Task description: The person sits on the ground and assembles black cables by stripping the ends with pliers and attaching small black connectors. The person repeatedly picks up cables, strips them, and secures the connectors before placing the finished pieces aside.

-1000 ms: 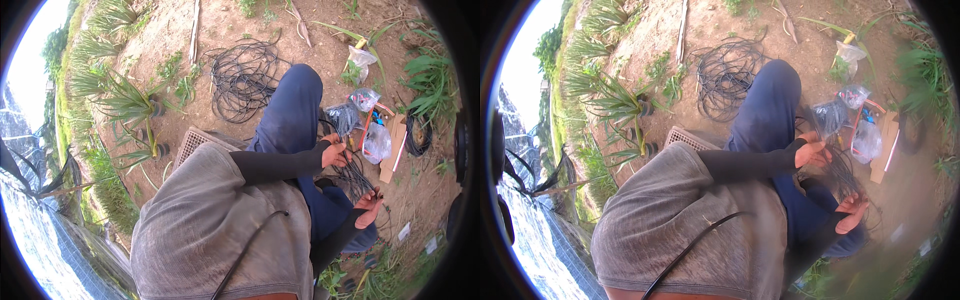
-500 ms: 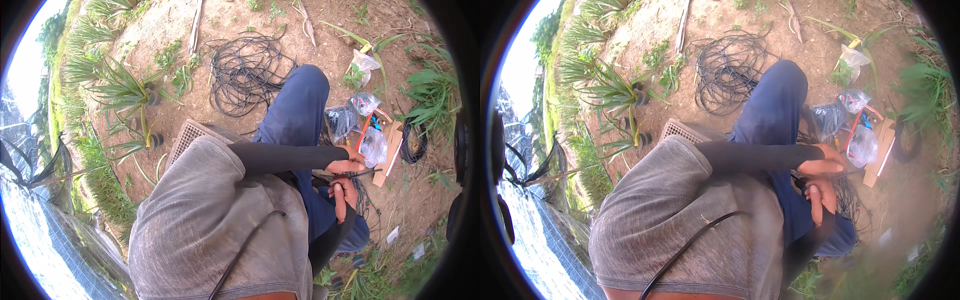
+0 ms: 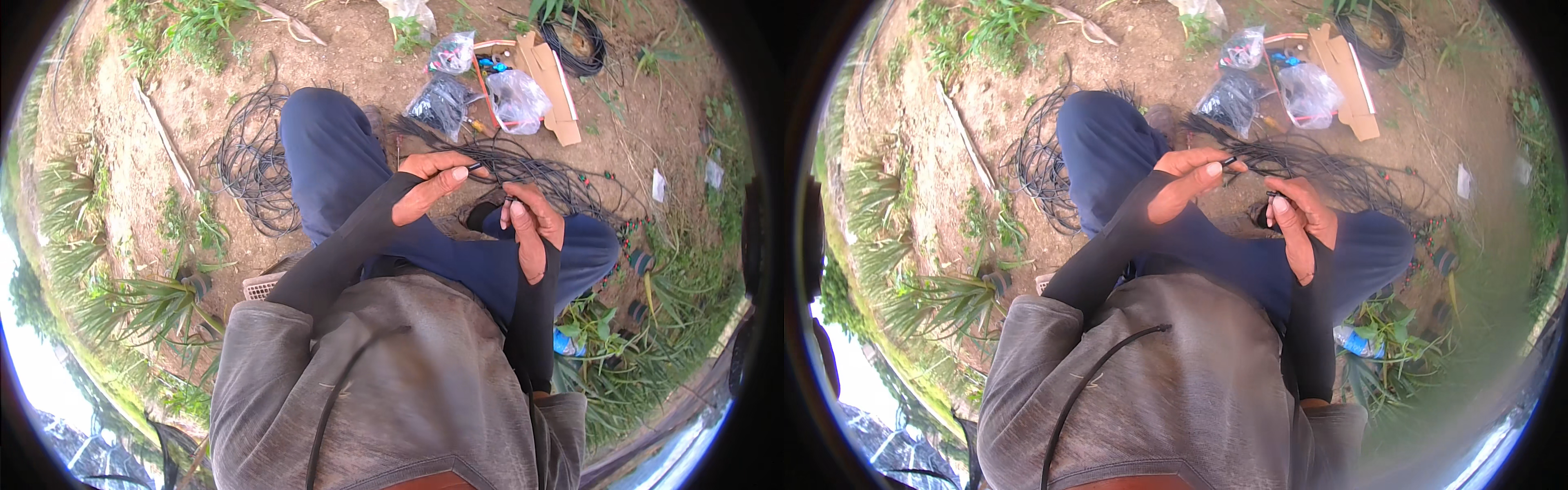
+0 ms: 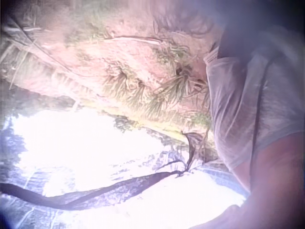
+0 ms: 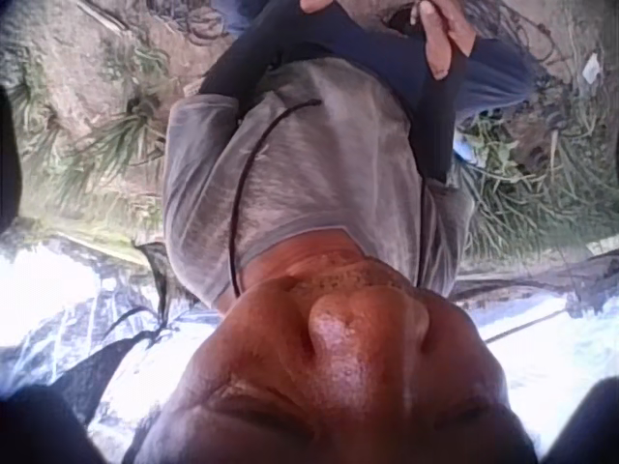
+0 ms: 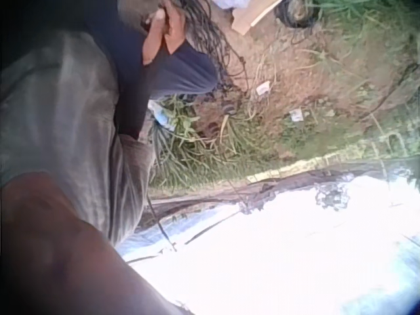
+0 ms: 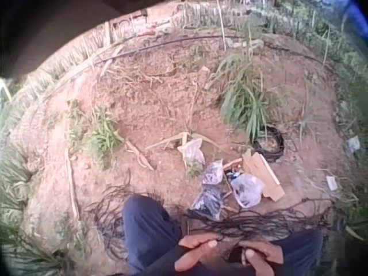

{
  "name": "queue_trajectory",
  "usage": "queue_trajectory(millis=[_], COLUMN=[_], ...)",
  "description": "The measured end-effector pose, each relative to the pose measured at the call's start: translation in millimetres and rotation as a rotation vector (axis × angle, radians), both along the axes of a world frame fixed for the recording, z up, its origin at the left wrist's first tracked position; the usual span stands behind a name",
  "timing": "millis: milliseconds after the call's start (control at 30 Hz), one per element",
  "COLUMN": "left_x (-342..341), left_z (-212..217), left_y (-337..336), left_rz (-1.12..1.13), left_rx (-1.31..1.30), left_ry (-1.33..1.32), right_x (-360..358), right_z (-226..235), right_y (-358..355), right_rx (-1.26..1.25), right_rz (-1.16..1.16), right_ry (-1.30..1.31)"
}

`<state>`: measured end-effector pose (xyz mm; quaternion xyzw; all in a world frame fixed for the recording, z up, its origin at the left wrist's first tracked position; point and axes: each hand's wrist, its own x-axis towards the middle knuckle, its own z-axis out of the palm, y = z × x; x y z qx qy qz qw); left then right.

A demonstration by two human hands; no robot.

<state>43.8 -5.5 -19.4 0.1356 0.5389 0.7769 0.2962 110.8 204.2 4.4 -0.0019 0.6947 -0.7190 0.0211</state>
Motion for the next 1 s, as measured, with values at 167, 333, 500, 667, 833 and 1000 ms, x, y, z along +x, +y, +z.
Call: queue_trajectory(millis=[167,333,500,667,833,1000], left_x=[14,22,23,23,22,22], left_z=[3,-1,2,6,4,0], left_y=[7,15,14,18,19,20], left_rz=[-0.12,-0.102,-0.151,-0.156,-0.175,-0.181], left_rx=[-0.162,-0.167,-0.269,-0.292,-0.317,-0.311], left_ry=[0.018,0.136,0.222,0.233,0.313,0.35], right_x=[13,19,24,28,30,31], right_z=[9,0,-6,-8,-11,-13], right_y=[-1,-4,-1,1,4,5], right_rx=[-0.159,-0.192,-0.151,-0.126,-0.12,-0.098], right_rz=[-0.122,-0.192,-0.165,-0.175,-0.162,-0.132], right_ry=[-0.091,-0.141,-0.13,-0.112,-0.125,-0.116])
